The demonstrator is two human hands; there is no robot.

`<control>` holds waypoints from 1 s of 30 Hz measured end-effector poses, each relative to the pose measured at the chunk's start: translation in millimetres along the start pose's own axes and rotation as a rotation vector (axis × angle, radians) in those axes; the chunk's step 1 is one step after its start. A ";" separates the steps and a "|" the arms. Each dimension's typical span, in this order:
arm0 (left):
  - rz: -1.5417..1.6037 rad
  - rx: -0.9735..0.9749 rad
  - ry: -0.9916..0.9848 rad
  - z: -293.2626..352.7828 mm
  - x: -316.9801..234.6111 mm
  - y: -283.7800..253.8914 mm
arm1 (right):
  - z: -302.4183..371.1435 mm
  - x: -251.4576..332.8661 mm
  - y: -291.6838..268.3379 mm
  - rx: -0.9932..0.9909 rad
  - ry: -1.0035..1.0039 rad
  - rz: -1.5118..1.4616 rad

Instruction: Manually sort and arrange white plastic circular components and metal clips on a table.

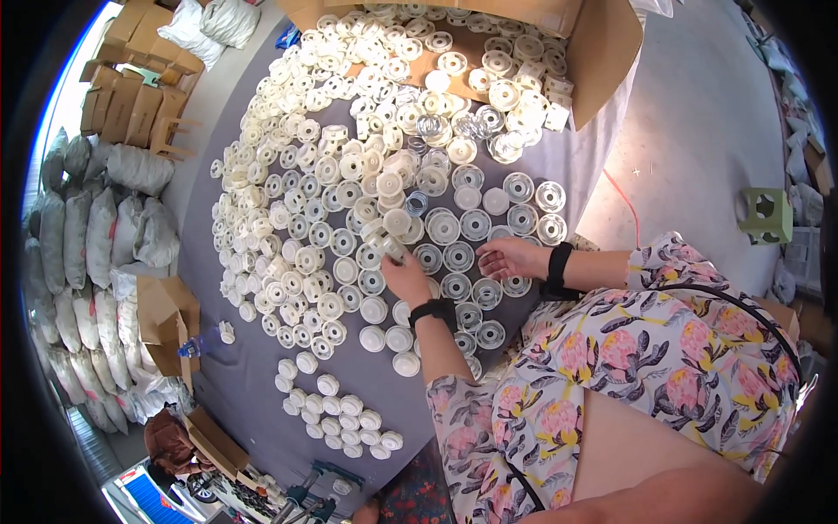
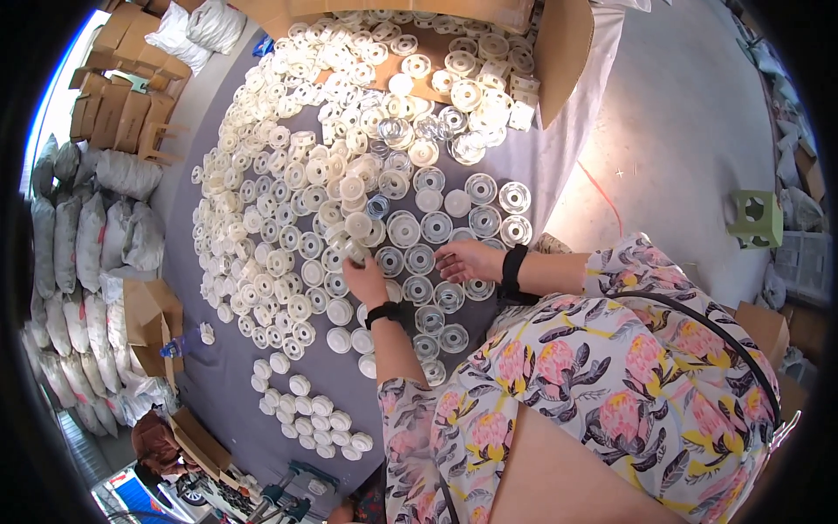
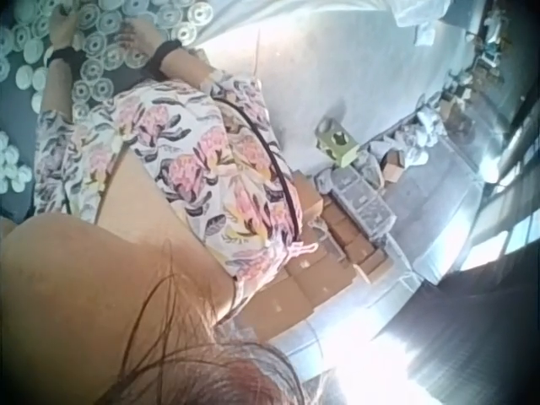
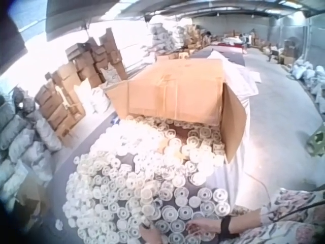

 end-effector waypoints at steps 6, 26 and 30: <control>0.911 -0.078 -0.081 29.1 7.8 -5.7 | -10.9 -3.5 -17.6 0.087 -0.093 -0.032; -0.574 -0.046 0.388 -41.6 -28.5 15.4 | -14.6 74.5 6.3 0.016 -0.312 -0.184; -0.444 -0.024 0.422 -38.9 -28.1 -5.3 | -2.2 69.2 6.7 0.012 -0.302 -0.111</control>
Point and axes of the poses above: each hand's wrist, its own z-axis away from the middle knuckle, its own y-axis out of the palm, x = y × z, the point moved 2 cm from there along -z, towards the middle knuckle, and after that the axes turned 14 degrees about x, right-handed, at the moved point
